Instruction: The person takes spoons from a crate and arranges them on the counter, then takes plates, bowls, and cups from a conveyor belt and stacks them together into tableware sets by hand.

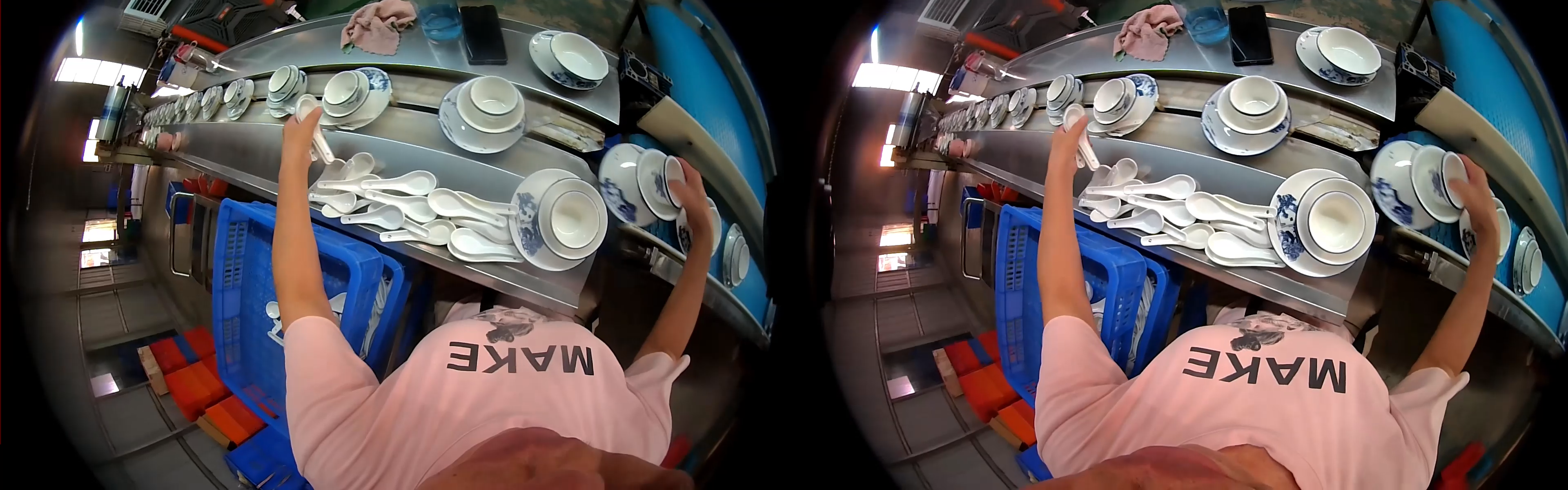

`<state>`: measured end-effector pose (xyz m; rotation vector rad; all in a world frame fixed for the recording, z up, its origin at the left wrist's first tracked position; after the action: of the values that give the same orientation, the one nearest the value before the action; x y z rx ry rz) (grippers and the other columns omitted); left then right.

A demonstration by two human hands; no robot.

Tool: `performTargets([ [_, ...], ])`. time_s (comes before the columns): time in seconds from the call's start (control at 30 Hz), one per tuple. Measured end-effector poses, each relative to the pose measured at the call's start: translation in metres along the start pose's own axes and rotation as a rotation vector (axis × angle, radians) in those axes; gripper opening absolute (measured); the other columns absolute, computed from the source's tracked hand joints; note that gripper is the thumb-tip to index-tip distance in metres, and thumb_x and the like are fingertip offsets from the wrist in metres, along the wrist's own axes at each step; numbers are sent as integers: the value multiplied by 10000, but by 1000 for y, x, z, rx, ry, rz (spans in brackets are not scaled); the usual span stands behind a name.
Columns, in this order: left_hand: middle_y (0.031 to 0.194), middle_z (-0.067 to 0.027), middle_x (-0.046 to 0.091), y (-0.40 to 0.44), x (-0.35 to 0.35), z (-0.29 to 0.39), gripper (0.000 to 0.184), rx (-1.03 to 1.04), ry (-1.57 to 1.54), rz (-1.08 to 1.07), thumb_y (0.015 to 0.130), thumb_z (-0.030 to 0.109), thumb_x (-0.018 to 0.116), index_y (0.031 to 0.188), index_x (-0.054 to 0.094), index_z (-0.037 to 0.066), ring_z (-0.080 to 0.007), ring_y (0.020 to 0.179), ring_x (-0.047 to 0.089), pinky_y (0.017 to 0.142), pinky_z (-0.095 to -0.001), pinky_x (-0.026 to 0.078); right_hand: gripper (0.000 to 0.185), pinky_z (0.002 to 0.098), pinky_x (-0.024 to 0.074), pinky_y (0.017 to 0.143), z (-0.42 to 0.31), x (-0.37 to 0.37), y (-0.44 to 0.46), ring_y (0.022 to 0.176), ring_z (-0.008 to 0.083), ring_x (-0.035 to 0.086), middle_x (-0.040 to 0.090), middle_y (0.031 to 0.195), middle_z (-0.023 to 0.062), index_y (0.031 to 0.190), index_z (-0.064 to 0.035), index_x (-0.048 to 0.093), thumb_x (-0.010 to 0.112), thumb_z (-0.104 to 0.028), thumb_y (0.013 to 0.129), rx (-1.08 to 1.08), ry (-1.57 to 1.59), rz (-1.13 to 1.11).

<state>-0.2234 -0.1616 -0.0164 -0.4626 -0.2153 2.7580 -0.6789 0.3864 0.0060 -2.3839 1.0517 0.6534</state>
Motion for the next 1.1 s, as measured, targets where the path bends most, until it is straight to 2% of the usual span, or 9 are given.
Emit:
performTargets([
  [0.23,682,-92,554,25,25,-23,300,-131,81,-110,807,245,599,912,517,-24,-193,532,561,475,-309,485,412,252,413,782,-35,90,32,866,137,530,580,934,53,1080,-18,542,519,-76,673,-131,103,-164],
  [0.37,733,-65,563,67,14,-43,309,-44,54,-178,808,282,603,945,531,15,-173,581,565,537,-301,481,353,257,422,736,-56,121,32,822,135,533,601,912,73,1131,-22,524,542,-196,825,-84,137,-132],
  [0.47,731,-62,590,69,26,-42,332,33,38,-146,796,280,611,974,538,10,-164,600,579,577,-287,472,343,267,410,784,-61,97,29,887,139,531,588,1002,93,1147,-18,511,521,-176,842,-258,-157,-95],
  [0.53,732,-75,604,44,35,-20,349,-15,-9,-88,776,274,623,967,545,-7,-164,587,580,566,-289,453,330,293,385,888,-62,57,8,1047,210,517,554,1119,112,1146,-52,521,499,-57,818,-393,-312,159],
  [0.63,768,-68,595,40,39,-10,332,-32,-8,-118,737,216,664,963,548,3,-151,628,578,569,-270,457,477,343,318,978,-32,-8,-18,1160,277,436,489,1216,123,1164,-55,502,394,96,724,-325,-499,318],
  [0.73,858,-64,567,35,61,-9,352,-32,-94,-229,719,152,676,993,522,-6,-147,744,565,615,-276,465,484,340,327,961,35,-52,-25,1138,279,453,488,1214,134,1182,-33,485,431,30,705,-37,-605,262],
  [0.93,869,-110,560,25,79,-13,394,-80,-85,-258,702,131,664,1008,485,-42,-188,743,568,616,-319,477,530,337,339,942,41,-40,-23,1101,285,474,492,1197,172,1239,-26,437,476,-74,713,-6,-265,182],
  [0.97,868,-103,559,28,76,-16,382,-65,-113,-256,703,125,660,1005,492,-36,-184,748,562,629,-322,472,543,337,355,924,58,-43,-12,1085,286,488,513,1167,178,1238,-33,437,488,-77,700,-156,-422,198],
  [1.1,842,-70,560,33,56,-20,333,45,-187,-204,751,206,648,979,537,-10,-141,726,530,644,-304,432,518,336,382,885,51,-31,-3,1014,249,517,547,1099,154,1206,-25,467,504,-75,692,-107,-411,71],
])
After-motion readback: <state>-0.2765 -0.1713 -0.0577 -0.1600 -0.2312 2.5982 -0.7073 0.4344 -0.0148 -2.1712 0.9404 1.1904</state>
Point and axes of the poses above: each hand's wrist, its own y-axis towards the middle knuckle, its own x-axis out of the palm, z = x × y, the point moved 4 cm from there along y, towards the middle knuckle
